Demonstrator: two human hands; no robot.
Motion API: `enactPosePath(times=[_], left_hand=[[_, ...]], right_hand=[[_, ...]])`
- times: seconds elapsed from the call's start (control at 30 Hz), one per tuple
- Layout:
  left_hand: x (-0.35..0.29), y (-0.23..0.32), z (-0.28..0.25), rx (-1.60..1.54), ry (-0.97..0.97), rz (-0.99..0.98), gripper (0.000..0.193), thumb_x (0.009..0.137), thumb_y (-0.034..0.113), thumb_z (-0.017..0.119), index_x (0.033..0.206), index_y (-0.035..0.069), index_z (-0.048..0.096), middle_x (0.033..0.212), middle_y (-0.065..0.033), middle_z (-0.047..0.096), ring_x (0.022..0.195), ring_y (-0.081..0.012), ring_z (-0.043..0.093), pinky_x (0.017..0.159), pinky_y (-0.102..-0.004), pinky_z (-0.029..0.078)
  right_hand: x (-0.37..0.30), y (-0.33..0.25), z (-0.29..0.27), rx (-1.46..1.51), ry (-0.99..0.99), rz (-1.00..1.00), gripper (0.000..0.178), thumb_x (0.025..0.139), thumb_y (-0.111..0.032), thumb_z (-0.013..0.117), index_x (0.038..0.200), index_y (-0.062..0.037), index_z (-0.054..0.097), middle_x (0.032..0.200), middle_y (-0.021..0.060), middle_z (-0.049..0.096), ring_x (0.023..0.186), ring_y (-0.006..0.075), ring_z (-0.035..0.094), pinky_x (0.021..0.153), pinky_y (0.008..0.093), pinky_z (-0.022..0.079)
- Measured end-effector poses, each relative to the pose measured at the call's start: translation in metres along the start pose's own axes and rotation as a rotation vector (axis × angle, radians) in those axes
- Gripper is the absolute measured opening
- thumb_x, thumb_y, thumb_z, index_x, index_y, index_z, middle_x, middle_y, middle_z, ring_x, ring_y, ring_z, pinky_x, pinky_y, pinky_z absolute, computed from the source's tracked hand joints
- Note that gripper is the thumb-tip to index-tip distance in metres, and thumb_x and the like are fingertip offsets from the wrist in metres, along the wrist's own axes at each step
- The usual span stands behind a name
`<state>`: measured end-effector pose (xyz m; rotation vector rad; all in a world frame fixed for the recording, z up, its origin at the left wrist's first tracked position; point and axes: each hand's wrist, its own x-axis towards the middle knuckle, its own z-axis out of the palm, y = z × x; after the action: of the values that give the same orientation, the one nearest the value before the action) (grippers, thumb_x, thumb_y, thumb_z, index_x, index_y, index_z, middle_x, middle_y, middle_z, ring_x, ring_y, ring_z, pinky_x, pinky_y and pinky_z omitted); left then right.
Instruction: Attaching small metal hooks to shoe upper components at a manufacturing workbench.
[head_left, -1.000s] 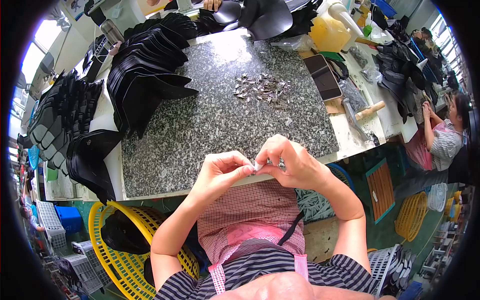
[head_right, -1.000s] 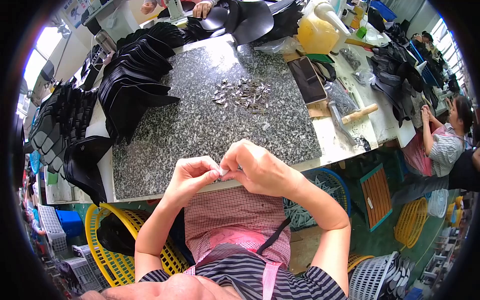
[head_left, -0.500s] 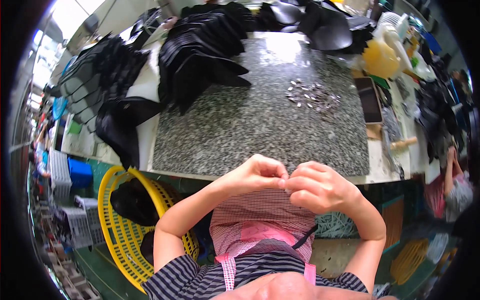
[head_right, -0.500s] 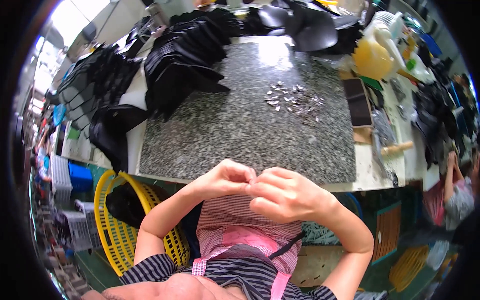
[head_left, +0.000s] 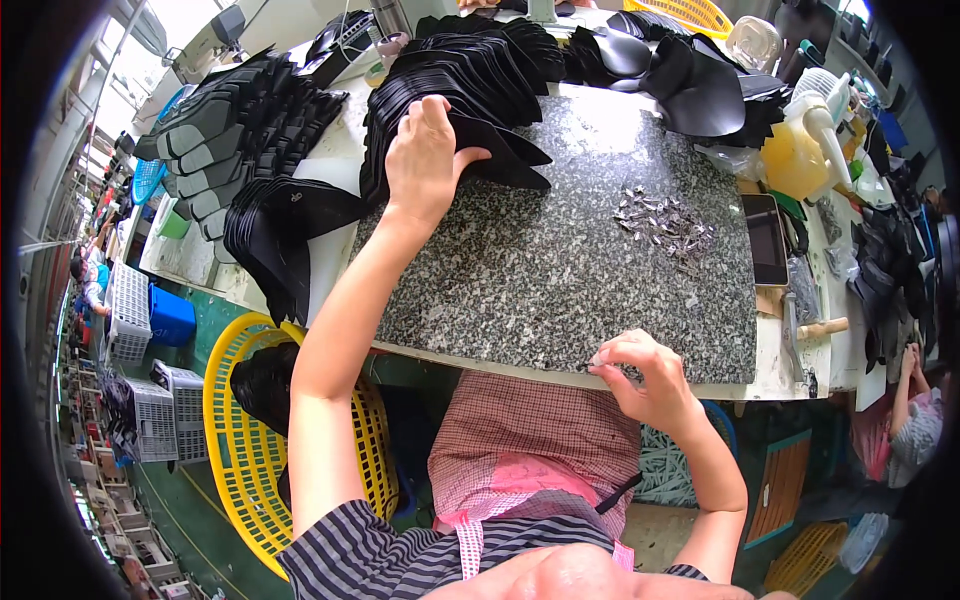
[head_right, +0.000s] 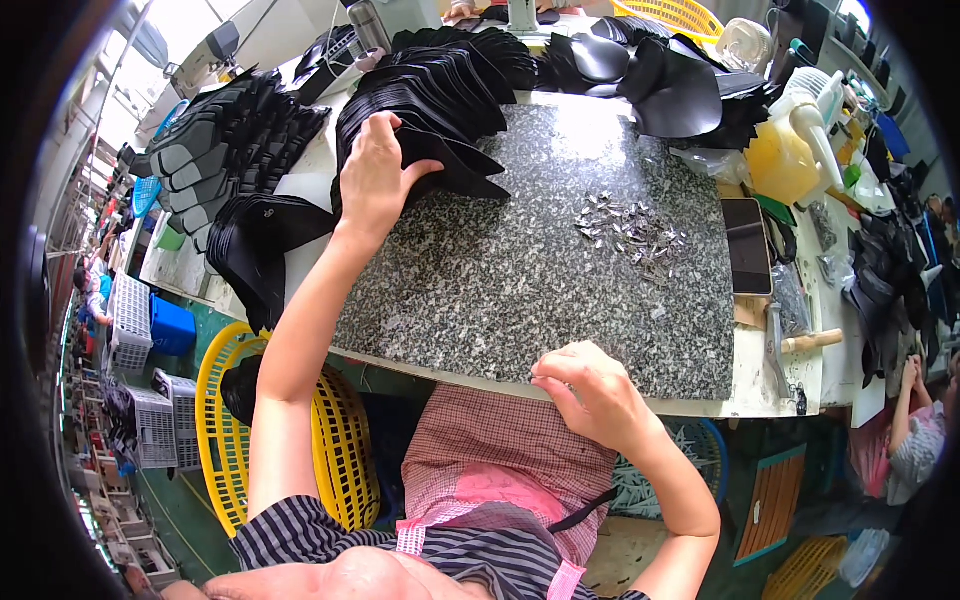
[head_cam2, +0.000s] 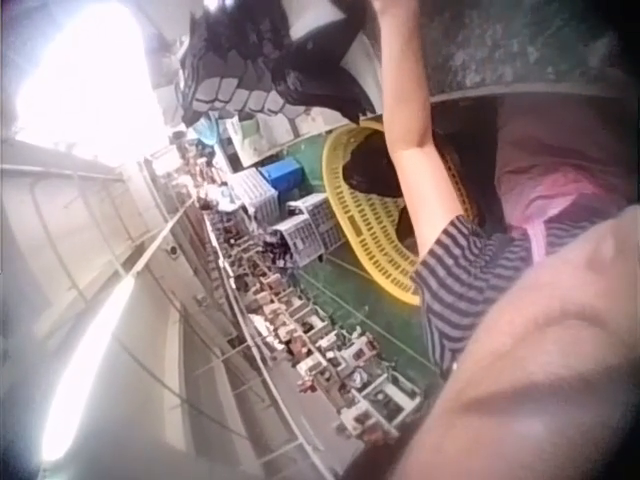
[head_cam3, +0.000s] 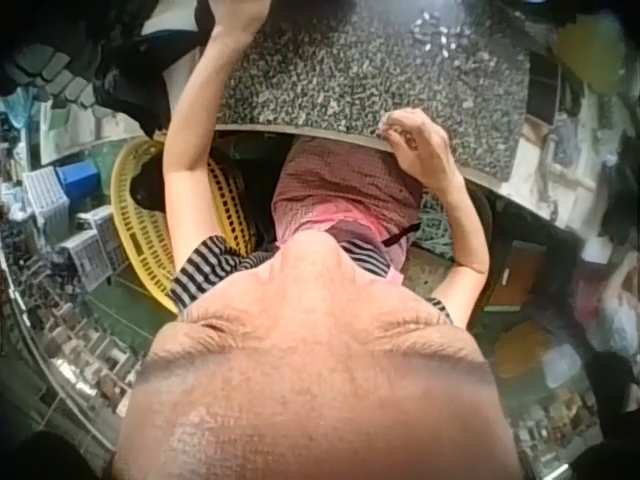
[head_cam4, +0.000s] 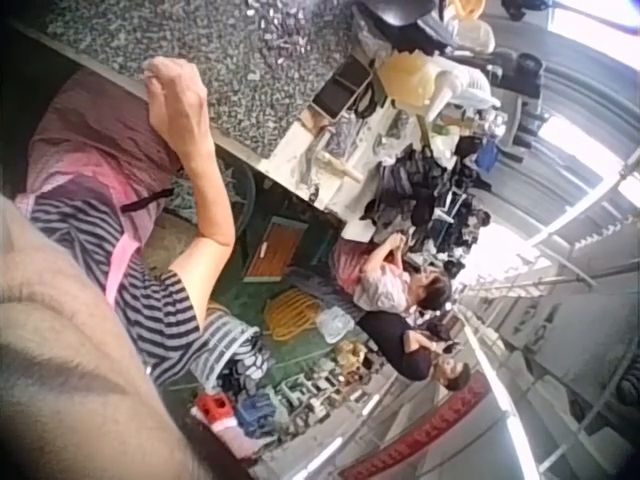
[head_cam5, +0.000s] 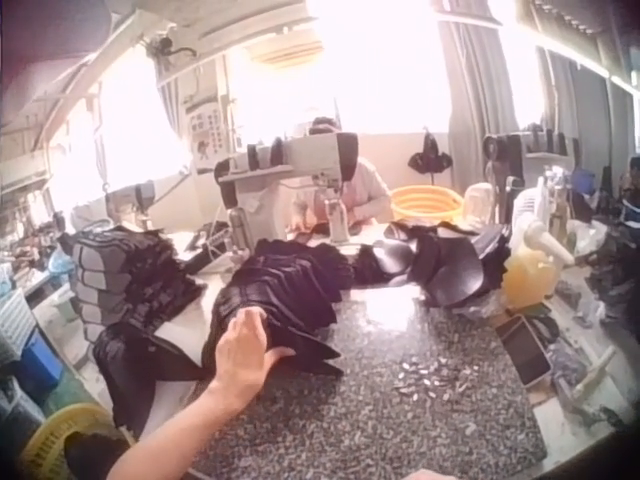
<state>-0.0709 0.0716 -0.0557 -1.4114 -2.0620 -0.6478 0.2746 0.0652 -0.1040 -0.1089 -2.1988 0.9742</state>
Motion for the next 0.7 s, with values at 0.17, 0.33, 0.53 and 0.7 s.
enactPosePath(times=[0.17,0.33,0.53,0.7], left_hand=[[-0.01,0.008,-0.018,-0.583,-0.085,0.111,0.041,0.071,0.013,0.083,0.106,0.003,0.065,0.091,-0.0116,0.064,0.079,-0.0285,0.065,0.071,-0.0362,0.05],[-0.048,0.055,-0.062,-1.129,-0.668,-0.271,0.019,0.085,0.008,0.076,0.099,-0.003,0.072,0.088,-0.0037,0.072,0.082,-0.007,0.064,0.076,-0.0236,0.052],[-0.084,0.086,-0.091,-1.499,-1.044,-0.445,0.022,0.092,0.007,0.069,0.111,-0.004,0.07,0.097,-0.0036,0.072,0.088,-0.0077,0.064,0.08,-0.0238,0.053],[-0.095,0.092,-0.09,-1.571,-1.1,-0.484,0.024,0.094,0.007,0.067,0.115,-0.004,0.067,0.1,-0.0043,0.071,0.091,-0.0083,0.064,0.084,-0.0248,0.053]], right_hand=[[-0.006,0.001,-0.001,0.091,0.072,0.082,0.042,0.076,0.011,0.073,0.111,-0.0057,0.056,0.095,0.0114,0.069,0.086,0.0274,0.069,0.073,0.0367,0.056],[-0.001,0.001,0.0,0.339,0.361,0.138,0.054,0.076,0.018,0.073,0.116,-0.0019,0.044,0.096,0.0137,0.063,0.086,0.0221,0.069,0.076,0.0324,0.06],[0.015,-0.007,0.002,0.243,0.424,0.264,0.067,0.074,0.014,0.077,0.121,-0.0045,0.033,0.082,0.0122,0.068,0.078,0.0208,0.071,0.074,0.0317,0.059],[0.003,-0.006,0.004,0.308,0.511,0.34,0.063,0.072,0.008,0.082,0.113,-0.004,0.036,0.079,0.0095,0.07,0.077,0.0168,0.071,0.076,0.0259,0.055]])
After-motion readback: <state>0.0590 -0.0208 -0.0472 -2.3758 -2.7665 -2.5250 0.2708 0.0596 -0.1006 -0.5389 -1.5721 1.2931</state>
